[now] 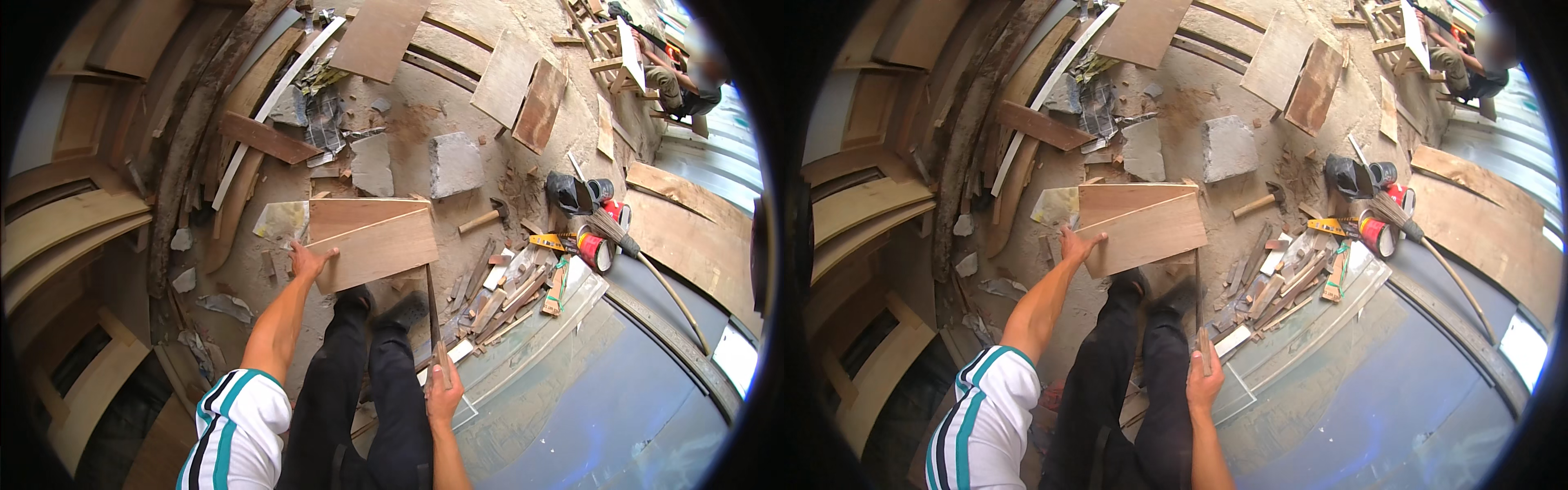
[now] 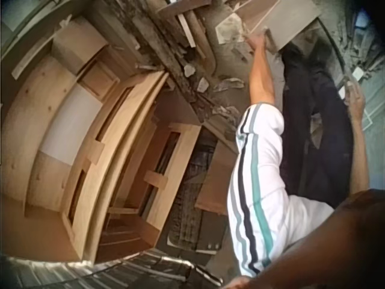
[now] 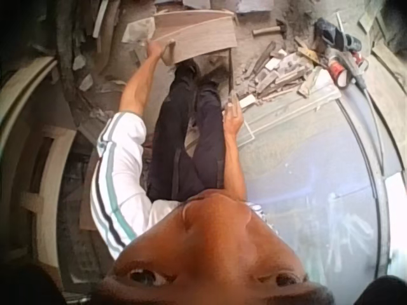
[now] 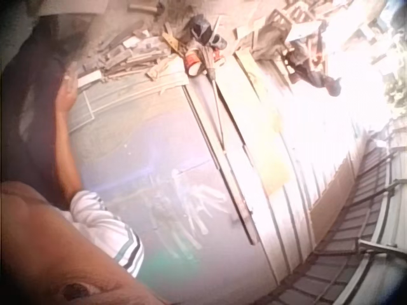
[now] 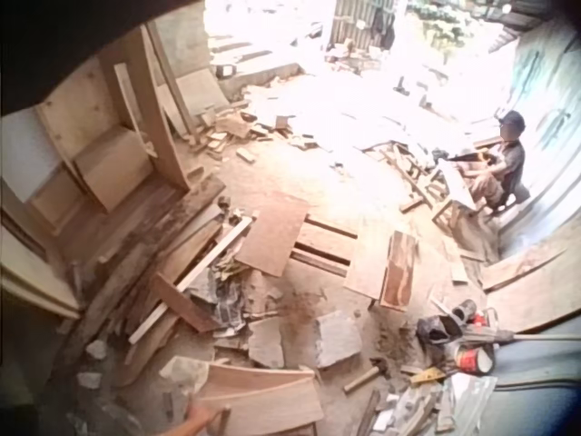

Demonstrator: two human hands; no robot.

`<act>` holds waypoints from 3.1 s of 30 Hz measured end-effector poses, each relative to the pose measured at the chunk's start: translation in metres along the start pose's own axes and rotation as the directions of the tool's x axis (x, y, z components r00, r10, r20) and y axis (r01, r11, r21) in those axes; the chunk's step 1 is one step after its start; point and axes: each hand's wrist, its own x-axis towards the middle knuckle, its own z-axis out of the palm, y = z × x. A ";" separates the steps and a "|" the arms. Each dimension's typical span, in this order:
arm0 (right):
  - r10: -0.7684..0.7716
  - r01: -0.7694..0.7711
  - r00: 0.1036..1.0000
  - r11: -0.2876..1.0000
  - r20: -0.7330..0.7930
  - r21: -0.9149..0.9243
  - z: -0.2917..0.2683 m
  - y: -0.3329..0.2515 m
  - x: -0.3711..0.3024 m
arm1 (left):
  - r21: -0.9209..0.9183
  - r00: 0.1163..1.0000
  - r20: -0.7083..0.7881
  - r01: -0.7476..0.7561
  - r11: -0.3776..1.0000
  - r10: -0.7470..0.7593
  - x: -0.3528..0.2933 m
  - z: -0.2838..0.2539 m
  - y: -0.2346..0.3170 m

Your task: The person sits on the floor and uses a hand saw to cut a small rectangular piece of wood held between their feet. They repeatedly saw along the same line, then flip the wood and continue sawing from the other side.

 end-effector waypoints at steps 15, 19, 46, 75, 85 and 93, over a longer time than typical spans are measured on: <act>0.376 -0.310 0.923 0.858 -0.089 0.409 0.009 -0.115 0.013 | -0.453 0.972 -0.158 0.084 0.887 -0.173 -0.067 -0.028 0.035; 0.093 -0.060 0.985 0.974 -0.148 0.218 0.027 -0.101 0.050 | -0.618 0.984 -0.008 0.136 0.774 -0.179 -0.084 -0.031 0.078; -0.233 0.225 0.972 0.962 -0.031 -0.155 -0.086 -0.188 0.316 | -0.906 0.999 -0.028 -0.034 0.421 0.020 0.225 -0.012 0.419; -0.070 0.055 0.935 0.997 -0.347 -0.052 -0.120 -0.105 0.097 | -0.627 0.735 0.508 -0.043 0.778 0.449 -0.079 -0.140 0.111; -0.199 0.169 0.971 0.964 -0.130 -0.206 -0.083 -0.089 0.099 | -0.344 0.824 0.376 -0.301 0.889 0.425 0.012 -0.057 0.043; -0.281 0.357 0.911 0.903 0.303 -0.237 -0.047 -0.120 0.120 | 0.137 0.925 -0.140 -0.334 0.933 0.352 -0.005 -0.019 0.058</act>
